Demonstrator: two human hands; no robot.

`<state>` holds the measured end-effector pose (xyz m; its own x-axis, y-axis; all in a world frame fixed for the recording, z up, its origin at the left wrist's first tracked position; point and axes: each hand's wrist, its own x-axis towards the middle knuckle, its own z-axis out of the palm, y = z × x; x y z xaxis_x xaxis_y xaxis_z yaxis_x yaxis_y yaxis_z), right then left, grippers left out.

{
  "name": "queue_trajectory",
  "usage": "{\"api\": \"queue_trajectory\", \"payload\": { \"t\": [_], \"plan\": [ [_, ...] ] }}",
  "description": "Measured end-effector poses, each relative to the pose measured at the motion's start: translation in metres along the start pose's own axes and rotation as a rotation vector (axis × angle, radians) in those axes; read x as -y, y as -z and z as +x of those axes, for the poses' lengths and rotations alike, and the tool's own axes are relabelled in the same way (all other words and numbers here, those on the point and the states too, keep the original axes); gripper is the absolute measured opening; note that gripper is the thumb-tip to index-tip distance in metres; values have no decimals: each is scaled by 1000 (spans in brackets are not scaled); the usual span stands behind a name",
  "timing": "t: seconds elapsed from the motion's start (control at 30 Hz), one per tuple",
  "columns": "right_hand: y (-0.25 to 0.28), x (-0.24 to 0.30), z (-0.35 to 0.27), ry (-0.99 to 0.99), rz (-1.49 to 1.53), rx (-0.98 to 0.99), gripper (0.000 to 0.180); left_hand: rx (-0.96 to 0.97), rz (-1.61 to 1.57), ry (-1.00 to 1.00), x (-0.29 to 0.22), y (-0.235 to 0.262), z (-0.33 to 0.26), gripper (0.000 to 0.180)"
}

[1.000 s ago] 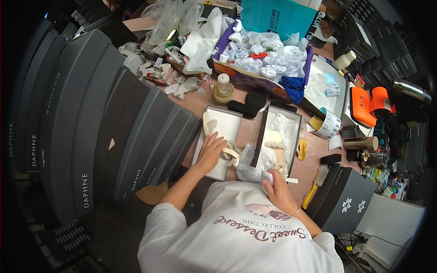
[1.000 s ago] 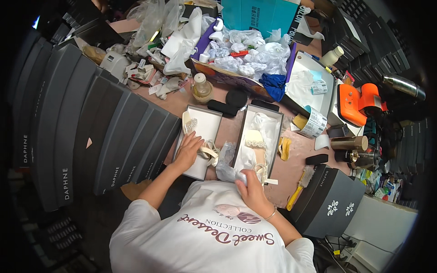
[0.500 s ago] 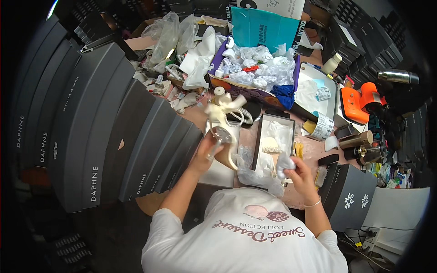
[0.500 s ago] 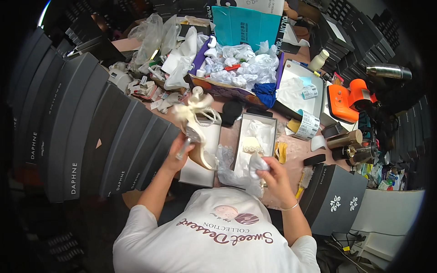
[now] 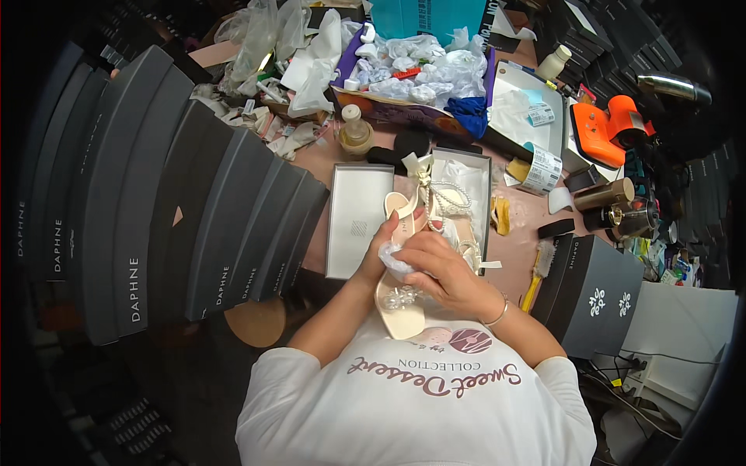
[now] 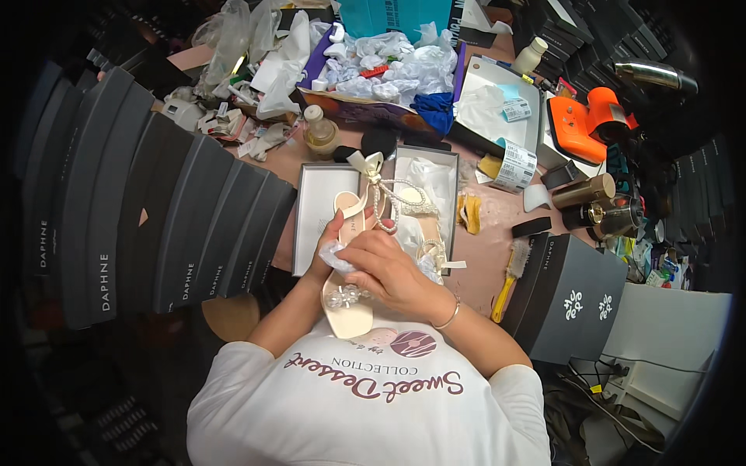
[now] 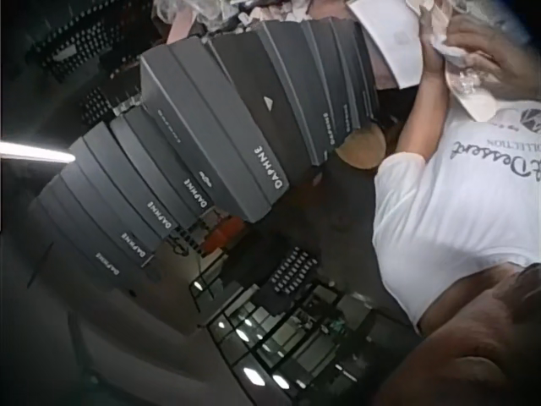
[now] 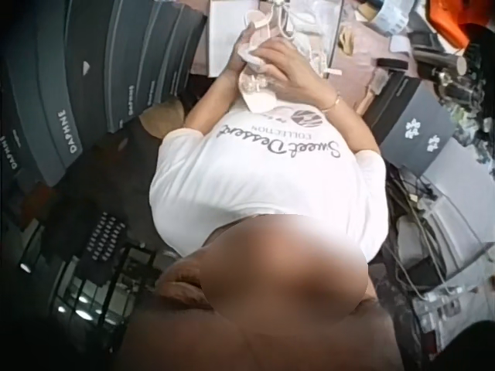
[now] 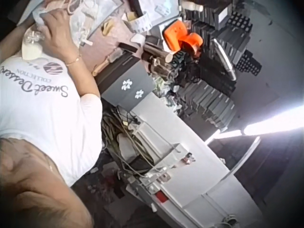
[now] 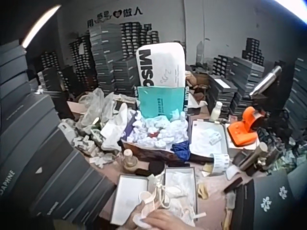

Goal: Packing high-heeled sandals into a shoe box with tissue paper and padding.

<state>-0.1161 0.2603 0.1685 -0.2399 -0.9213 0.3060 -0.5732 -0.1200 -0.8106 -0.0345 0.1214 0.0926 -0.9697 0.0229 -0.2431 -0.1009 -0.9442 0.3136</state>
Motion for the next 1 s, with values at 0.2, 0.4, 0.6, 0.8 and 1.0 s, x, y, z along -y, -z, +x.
{"api": "queue_trajectory", "payload": {
  "t": [0.2, 0.4, 0.6, 0.8, 1.0],
  "plan": [
    [-10, 3, -17, -56, 80, 159, 57, -140, 39, -33, 15, -3, -1, 54],
    [-25, 3, -24, -308, 157, 354, 43, -165, 117, 46, 22, -11, -1, 52],
    [-9, 23, -28, 14, -123, -58, 46, -134, -32, -4, 21, -5, -12, 51],
    [-23, 9, -30, -40, -4, 185, 56, -288, -22, 58, 37, -2, -10, 55],
    [-26, 16, -22, -92, 128, 276, 56, -250, -15, 77, 39, 6, -12, 58]
  ]
}}
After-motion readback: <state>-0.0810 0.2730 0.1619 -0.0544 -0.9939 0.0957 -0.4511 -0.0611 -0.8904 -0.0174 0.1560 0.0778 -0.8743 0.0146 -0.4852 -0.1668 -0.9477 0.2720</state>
